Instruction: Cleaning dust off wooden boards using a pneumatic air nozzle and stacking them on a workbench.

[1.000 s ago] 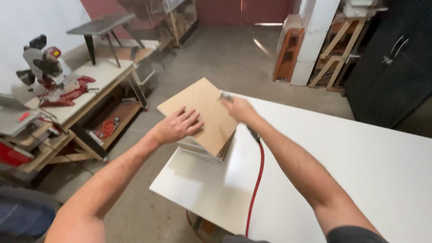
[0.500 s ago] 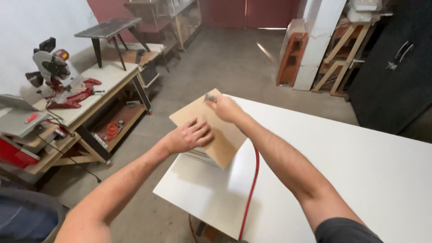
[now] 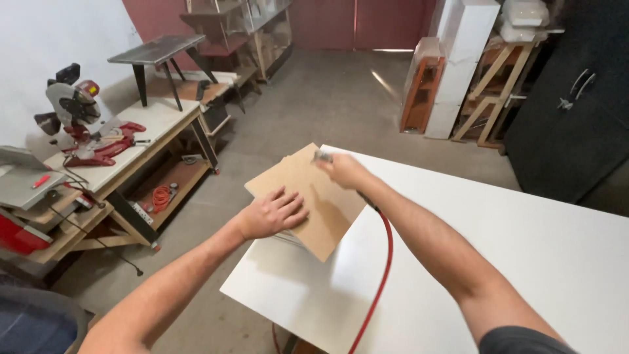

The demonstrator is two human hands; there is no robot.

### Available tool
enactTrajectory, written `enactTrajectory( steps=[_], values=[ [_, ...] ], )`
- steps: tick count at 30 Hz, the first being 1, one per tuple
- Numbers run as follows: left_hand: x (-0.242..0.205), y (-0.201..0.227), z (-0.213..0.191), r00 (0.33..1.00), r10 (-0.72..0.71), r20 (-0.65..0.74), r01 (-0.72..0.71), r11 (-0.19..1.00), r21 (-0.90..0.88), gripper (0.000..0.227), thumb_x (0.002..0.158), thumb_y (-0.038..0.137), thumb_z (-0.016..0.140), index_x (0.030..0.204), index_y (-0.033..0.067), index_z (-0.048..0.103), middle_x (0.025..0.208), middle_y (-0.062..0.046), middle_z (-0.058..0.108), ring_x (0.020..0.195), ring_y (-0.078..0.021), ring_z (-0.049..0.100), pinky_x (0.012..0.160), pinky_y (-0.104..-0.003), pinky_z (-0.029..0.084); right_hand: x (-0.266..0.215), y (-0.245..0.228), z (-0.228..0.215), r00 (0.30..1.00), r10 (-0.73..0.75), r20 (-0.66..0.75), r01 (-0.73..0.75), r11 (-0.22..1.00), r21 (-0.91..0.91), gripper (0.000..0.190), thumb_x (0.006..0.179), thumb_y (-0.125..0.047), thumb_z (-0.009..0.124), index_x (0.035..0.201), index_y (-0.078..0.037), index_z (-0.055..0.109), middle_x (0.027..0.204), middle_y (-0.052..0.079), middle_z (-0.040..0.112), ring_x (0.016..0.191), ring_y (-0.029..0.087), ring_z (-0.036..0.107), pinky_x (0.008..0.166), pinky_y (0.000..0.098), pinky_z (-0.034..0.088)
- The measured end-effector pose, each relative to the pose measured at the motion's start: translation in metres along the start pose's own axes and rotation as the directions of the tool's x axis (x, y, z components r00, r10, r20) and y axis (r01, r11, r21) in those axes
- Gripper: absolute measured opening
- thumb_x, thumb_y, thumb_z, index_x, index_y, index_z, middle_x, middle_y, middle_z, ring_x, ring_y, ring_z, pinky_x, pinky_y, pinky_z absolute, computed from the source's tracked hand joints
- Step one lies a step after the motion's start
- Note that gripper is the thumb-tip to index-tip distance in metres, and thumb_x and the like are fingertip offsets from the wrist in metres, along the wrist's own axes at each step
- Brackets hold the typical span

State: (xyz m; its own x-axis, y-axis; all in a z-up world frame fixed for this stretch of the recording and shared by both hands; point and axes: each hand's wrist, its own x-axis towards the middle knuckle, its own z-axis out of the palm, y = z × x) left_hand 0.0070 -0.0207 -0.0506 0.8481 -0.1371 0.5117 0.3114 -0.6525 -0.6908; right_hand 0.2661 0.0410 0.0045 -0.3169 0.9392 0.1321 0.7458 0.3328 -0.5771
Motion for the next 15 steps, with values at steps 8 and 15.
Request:
enactTrajectory(
  steps=[8,15],
  values=[
    [-0.014,-0.027,0.000,1.000,-0.009,0.028,0.008,0.998,0.059,0.029,0.109,0.024,0.043,0.123,0.0147,0.067,0.114,-0.017,0.071,0.106,-0.0333,0.072,0.092,-0.052,0.055,-0.010,0.078,-0.014,0.996,0.084,-0.003,-0.084,0.996,-0.018,0.062,0.102,-0.058,0.046,0.094,-0.003,0.072,0.080,0.019,0.075,0.093,0.038,0.074,0.087,0.0500,0.055],
    [-0.019,-0.019,0.002,0.994,-0.036,0.106,0.032,0.999,0.040,0.029,0.109,0.022,0.043,0.126,0.0147,0.066,0.117,-0.017,0.071,0.109,-0.0326,0.071,0.094,-0.052,0.055,-0.052,0.120,0.006,0.978,0.206,-0.003,-0.206,0.978,0.039,0.067,0.101,-0.068,0.044,0.097,-0.007,0.071,0.078,0.014,0.075,0.094,0.034,0.074,0.088,0.0478,0.055]
  ],
)
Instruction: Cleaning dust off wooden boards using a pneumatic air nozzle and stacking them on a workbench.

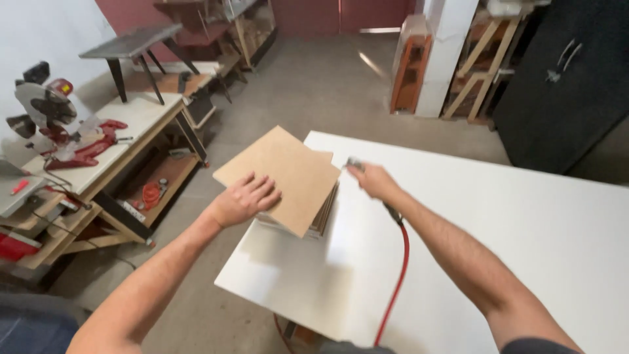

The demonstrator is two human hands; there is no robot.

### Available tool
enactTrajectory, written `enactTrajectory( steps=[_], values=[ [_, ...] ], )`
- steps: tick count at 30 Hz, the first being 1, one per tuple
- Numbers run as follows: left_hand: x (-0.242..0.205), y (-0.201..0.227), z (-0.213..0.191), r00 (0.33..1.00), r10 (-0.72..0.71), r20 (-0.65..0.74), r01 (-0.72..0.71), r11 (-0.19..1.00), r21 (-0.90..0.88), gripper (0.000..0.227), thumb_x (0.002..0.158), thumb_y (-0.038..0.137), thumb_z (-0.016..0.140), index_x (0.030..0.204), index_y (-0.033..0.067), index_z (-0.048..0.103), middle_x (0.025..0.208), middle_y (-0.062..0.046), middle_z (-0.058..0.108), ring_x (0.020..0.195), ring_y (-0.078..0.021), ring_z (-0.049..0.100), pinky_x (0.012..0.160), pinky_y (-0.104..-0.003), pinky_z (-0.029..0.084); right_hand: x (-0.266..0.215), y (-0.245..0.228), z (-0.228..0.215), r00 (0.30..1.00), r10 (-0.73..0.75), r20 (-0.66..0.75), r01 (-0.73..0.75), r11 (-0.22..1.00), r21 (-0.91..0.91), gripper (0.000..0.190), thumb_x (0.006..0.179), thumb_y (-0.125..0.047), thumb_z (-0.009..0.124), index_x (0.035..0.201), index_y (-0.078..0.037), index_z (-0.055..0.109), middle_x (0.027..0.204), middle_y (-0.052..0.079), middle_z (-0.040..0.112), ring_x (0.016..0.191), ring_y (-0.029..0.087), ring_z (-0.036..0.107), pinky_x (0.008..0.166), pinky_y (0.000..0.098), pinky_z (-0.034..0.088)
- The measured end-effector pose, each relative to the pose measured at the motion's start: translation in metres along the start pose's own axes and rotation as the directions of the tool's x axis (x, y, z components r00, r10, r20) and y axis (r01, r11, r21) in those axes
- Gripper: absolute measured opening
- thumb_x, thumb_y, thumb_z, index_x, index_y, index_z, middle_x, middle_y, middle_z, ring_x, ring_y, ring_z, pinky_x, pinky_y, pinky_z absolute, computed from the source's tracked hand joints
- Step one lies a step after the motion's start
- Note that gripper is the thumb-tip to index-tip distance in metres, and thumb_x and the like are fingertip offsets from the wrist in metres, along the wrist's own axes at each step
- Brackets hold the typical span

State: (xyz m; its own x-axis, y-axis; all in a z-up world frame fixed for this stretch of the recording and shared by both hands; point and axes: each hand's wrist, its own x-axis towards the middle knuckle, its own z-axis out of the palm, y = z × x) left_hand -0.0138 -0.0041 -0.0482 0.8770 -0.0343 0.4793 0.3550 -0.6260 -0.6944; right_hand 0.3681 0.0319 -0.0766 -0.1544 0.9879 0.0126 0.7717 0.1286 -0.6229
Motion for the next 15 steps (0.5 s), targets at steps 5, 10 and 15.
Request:
enactTrajectory(
  steps=[5,10,15],
  values=[
    [0.012,-0.019,0.002,1.000,0.005,0.016,-0.006,0.999,0.054,0.030,0.108,0.022,0.043,0.126,0.0137,0.065,0.117,-0.017,0.070,0.109,-0.0329,0.071,0.094,-0.052,0.055,-0.080,-0.079,-0.015,0.971,-0.120,0.208,0.114,0.993,0.041,0.054,0.101,-0.057,0.047,0.105,-0.007,0.069,0.080,0.012,0.075,0.092,0.032,0.074,0.087,0.0447,0.057],
    [0.023,0.001,-0.008,0.999,-0.034,0.008,0.033,0.998,0.044,0.027,0.108,0.024,0.048,0.124,0.0135,0.067,0.114,-0.016,0.072,0.107,-0.0313,0.072,0.095,-0.048,0.055,-0.093,-0.112,-0.006,0.948,-0.195,0.252,0.192,0.981,0.035,0.051,0.103,-0.059,0.047,0.091,-0.013,0.064,0.073,0.004,0.073,0.078,0.023,0.072,0.075,0.0360,0.059],
    [0.012,0.008,0.026,1.000,-0.003,-0.005,0.003,0.998,0.056,0.023,0.108,0.023,0.046,0.122,0.0184,0.064,0.109,-0.011,0.069,0.106,-0.0299,0.071,0.093,-0.049,0.056,-0.075,-0.175,-0.016,0.941,-0.277,0.192,0.263,0.960,0.096,0.050,0.104,-0.058,0.044,0.092,-0.013,0.063,0.072,0.002,0.069,0.081,0.024,0.070,0.076,0.0366,0.057]
  ],
)
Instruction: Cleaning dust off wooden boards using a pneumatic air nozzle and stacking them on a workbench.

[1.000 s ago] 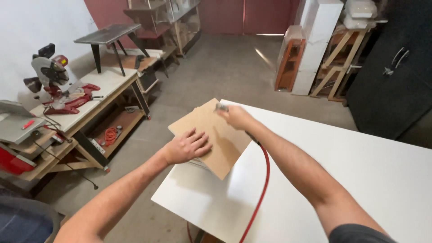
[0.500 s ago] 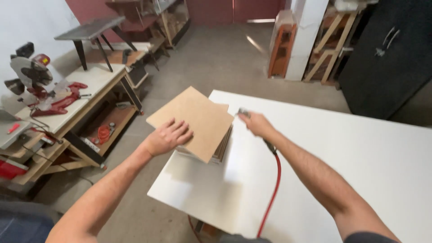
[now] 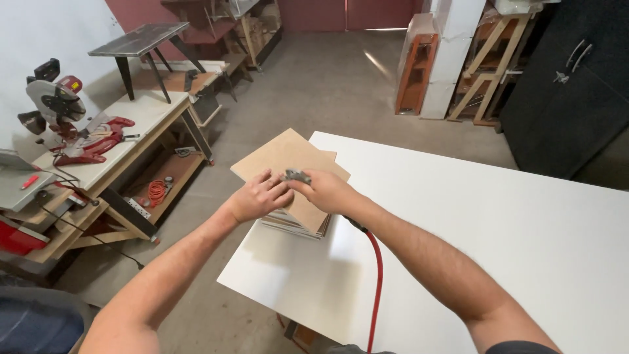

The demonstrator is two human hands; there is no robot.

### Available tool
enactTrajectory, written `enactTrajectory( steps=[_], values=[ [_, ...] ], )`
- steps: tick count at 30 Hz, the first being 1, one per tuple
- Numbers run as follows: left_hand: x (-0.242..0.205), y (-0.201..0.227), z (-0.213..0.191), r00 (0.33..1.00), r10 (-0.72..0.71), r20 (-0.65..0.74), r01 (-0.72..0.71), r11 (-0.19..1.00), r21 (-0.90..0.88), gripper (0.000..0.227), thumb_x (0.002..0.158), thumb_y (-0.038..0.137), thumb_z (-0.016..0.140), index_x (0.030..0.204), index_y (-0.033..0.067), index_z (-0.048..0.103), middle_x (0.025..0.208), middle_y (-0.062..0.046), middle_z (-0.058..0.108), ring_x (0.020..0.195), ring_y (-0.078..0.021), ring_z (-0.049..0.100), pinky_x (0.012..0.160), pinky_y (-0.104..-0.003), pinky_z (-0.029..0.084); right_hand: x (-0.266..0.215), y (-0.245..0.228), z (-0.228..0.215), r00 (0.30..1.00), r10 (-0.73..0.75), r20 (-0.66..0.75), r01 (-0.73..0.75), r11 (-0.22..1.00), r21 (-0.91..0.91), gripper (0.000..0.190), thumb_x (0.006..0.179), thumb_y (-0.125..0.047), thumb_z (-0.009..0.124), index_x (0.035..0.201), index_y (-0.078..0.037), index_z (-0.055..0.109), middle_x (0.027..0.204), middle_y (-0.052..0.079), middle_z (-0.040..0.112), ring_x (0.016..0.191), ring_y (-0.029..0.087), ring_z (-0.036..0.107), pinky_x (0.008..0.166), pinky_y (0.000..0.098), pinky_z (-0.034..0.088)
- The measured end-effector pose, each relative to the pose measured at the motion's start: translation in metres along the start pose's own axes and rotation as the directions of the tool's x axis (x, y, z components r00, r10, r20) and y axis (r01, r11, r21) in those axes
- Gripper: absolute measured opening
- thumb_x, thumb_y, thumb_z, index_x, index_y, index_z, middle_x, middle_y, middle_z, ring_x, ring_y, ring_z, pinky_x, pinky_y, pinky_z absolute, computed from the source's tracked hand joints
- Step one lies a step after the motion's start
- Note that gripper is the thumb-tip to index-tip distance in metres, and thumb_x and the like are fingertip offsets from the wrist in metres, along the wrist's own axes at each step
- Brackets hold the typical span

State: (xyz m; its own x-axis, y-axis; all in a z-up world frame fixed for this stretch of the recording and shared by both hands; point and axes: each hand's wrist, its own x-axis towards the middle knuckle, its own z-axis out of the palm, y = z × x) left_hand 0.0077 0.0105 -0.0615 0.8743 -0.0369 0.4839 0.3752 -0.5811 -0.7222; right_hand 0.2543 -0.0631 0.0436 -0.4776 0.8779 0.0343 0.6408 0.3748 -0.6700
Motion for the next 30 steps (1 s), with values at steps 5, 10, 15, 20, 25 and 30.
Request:
enactTrajectory(
  steps=[5,10,15,20,25,30],
  values=[
    [-0.011,0.005,0.007,1.000,0.002,-0.005,-0.002,1.000,-0.005,0.021,0.108,0.024,0.048,0.121,0.0172,0.062,0.105,-0.011,0.067,0.103,-0.0307,0.071,0.091,-0.049,0.057,0.007,0.000,0.006,1.000,0.004,0.006,-0.004,1.000,-0.013,0.049,0.104,-0.055,0.045,0.092,-0.011,0.063,0.072,0.004,0.069,0.083,0.026,0.070,0.080,0.0391,0.057],
    [-0.024,-0.011,-0.006,0.997,-0.072,-0.006,0.072,0.997,0.028,0.022,0.109,0.027,0.048,0.121,0.0178,0.065,0.108,-0.011,0.069,0.104,-0.0298,0.072,0.093,-0.048,0.057,-0.052,0.013,-0.023,0.991,0.076,0.112,-0.066,0.994,-0.083,0.046,0.102,-0.053,0.051,0.088,-0.011,0.064,0.068,0.005,0.069,0.077,0.025,0.069,0.076,0.0371,0.056],
    [-0.018,-0.013,-0.032,0.998,-0.067,-0.006,0.067,0.996,0.062,0.022,0.109,0.030,0.049,0.119,0.0192,0.066,0.109,-0.011,0.071,0.104,-0.0278,0.073,0.094,-0.047,0.057,0.021,0.119,-0.048,0.950,0.278,-0.145,-0.287,0.957,-0.047,0.045,0.105,-0.049,0.050,0.103,-0.007,0.067,0.067,0.004,0.067,0.046,0.017,0.060,0.048,0.0300,0.052],
    [-0.015,-0.003,-0.054,1.000,-0.021,-0.012,0.021,1.000,0.019,0.020,0.107,0.027,0.052,0.118,0.0186,0.066,0.110,-0.013,0.072,0.103,-0.0286,0.073,0.093,-0.048,0.057,0.071,0.094,-0.043,0.962,0.234,-0.140,-0.227,0.972,0.065,0.042,0.102,-0.048,0.054,0.103,-0.007,0.066,0.068,0.005,0.067,0.042,0.017,0.060,0.039,0.0286,0.049],
    [-0.021,0.007,-0.061,1.000,-0.026,0.013,0.026,1.000,-0.008,0.020,0.106,0.027,0.054,0.120,0.0185,0.065,0.111,-0.013,0.073,0.102,-0.0286,0.074,0.093,-0.049,0.058,0.114,0.089,-0.032,0.969,0.176,-0.175,-0.172,0.984,0.037,0.046,0.103,-0.049,0.052,0.108,-0.005,0.066,0.067,0.005,0.067,0.040,0.015,0.060,0.037,0.0278,0.050],
    [-0.027,-0.006,-0.062,0.999,-0.038,0.014,0.038,0.999,0.019,0.020,0.106,0.026,0.053,0.119,0.0185,0.067,0.110,-0.012,0.074,0.102,-0.0271,0.074,0.092,-0.045,0.058,0.074,0.079,-0.034,0.974,0.173,-0.146,-0.203,0.953,-0.223,0.052,0.106,-0.048,0.050,0.116,0.000,0.069,0.078,0.014,0.072,0.063,0.026,0.072,0.060,0.0360,0.058]
  ],
)
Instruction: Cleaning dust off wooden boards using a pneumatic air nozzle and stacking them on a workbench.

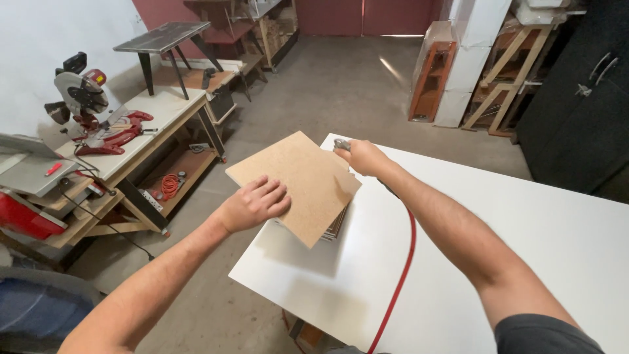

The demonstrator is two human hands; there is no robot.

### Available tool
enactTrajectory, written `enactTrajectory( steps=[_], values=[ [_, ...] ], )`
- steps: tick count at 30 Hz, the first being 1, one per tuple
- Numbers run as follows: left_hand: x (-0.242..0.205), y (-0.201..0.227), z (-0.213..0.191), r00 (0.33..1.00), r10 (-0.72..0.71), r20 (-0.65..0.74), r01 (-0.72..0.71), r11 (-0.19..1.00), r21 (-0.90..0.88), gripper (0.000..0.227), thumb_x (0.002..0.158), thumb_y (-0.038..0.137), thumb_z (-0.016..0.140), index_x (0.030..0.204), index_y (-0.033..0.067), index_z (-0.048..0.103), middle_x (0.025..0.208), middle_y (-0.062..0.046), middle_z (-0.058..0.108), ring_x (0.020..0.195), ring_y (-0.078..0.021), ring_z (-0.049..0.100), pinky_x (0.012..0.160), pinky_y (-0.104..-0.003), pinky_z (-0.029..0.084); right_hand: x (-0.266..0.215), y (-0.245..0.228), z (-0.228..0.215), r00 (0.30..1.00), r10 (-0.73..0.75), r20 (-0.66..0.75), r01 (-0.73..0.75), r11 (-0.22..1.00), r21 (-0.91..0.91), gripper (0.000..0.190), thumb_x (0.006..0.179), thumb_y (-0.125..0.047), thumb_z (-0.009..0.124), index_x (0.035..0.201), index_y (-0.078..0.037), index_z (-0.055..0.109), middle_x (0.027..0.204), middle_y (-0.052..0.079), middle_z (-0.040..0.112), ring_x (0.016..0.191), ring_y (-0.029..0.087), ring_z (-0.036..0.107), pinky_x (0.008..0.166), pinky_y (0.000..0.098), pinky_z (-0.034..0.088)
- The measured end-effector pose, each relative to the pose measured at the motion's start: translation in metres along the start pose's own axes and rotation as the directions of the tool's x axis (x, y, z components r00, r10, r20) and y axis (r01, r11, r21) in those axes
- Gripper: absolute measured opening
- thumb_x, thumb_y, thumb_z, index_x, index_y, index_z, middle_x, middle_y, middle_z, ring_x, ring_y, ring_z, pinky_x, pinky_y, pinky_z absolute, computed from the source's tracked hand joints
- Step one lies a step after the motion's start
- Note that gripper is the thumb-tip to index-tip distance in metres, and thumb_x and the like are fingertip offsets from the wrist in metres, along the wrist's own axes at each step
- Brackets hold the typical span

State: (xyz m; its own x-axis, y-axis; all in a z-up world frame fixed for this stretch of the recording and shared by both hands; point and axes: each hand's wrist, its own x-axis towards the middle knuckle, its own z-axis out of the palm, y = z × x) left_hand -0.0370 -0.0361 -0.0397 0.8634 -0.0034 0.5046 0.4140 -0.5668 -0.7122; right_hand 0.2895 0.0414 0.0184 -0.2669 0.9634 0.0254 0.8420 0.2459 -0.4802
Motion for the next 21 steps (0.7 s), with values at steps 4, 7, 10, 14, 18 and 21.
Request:
enactTrajectory(
  steps=[4,7,10,14,18,21],
  values=[
    [0.010,-0.017,0.007,1.000,-0.026,-0.001,0.026,0.999,0.027,0.020,0.107,0.026,0.054,0.118,0.0182,0.068,0.109,-0.011,0.074,0.103,-0.0259,0.074,0.093,-0.043,0.059,-0.086,-0.058,-0.019,0.976,-0.075,0.203,0.051,0.992,0.119,0.051,0.107,-0.047,0.048,0.119,-0.001,0.067,0.077,0.012,0.069,0.057,0.019,0.063,0.058,0.0311,0.056],
    [0.022,-0.017,0.008,0.998,-0.064,-0.024,0.065,0.998,0.021,0.021,0.107,0.024,0.055,0.121,0.0174,0.069,0.107,-0.011,0.075,0.102,-0.0241,0.075,0.092,-0.039,0.059,-0.102,-0.061,-0.016,0.974,-0.125,0.188,0.098,0.984,0.150,0.052,0.105,-0.052,0.046,0.100,-0.005,0.066,0.071,0.008,0.066,0.064,0.025,0.067,0.065,0.0347,0.056],
    [0.012,-0.023,0.040,0.999,-0.049,-0.023,0.049,0.999,0.016,0.022,0.106,0.024,0.056,0.120,0.0152,0.070,0.109,-0.012,0.075,0.104,-0.0251,0.074,0.093,-0.042,0.059,-0.099,-0.074,-0.021,0.952,-0.193,0.236,0.168,0.978,0.123,0.048,0.106,-0.049,0.046,0.095,-0.007,0.066,0.070,0.007,0.067,0.067,0.023,0.067,0.069,0.0343,0.056],
    [0.029,-0.010,0.032,0.997,-0.051,-0.056,0.051,0.999,-0.010,0.018,0.105,0.026,0.058,0.118,0.0185,0.067,0.115,-0.011,0.073,0.105,-0.0263,0.073,0.091,-0.043,0.059,-0.080,-0.084,-0.022,0.975,-0.215,0.048,0.209,0.971,0.113,0.048,0.106,-0.051,0.044,0.094,-0.009,0.065,0.072,0.008,0.066,0.074,0.027,0.069,0.072,0.0380,0.056],
    [0.014,-0.003,0.065,0.993,0.007,-0.114,-0.010,0.999,-0.032,0.015,0.105,0.028,0.057,0.115,0.0191,0.065,0.107,-0.011,0.071,0.101,-0.0281,0.072,0.089,-0.045,0.059,-0.060,-0.110,-0.005,0.964,-0.266,0.019,0.265,0.963,0.045,0.057,0.105,-0.055,0.040,0.107,-0.003,0.063,0.091,0.023,0.073,0.099,0.042,0.071,0.086,0.0506,0.057],
    [0.023,-0.001,0.064,0.987,0.020,-0.159,-0.032,0.997,-0.074,0.015,0.106,0.027,0.056,0.114,0.0171,0.065,0.104,-0.013,0.068,0.100,-0.0307,0.071,0.089,-0.046,0.058,-0.055,-0.113,-0.002,0.969,-0.244,0.028,0.243,0.969,0.032,0.054,0.105,-0.052,0.042,0.112,-0.003,0.063,0.102,0.025,0.073,0.105,0.043,0.070,0.091,0.0510,0.057]
  ],
)
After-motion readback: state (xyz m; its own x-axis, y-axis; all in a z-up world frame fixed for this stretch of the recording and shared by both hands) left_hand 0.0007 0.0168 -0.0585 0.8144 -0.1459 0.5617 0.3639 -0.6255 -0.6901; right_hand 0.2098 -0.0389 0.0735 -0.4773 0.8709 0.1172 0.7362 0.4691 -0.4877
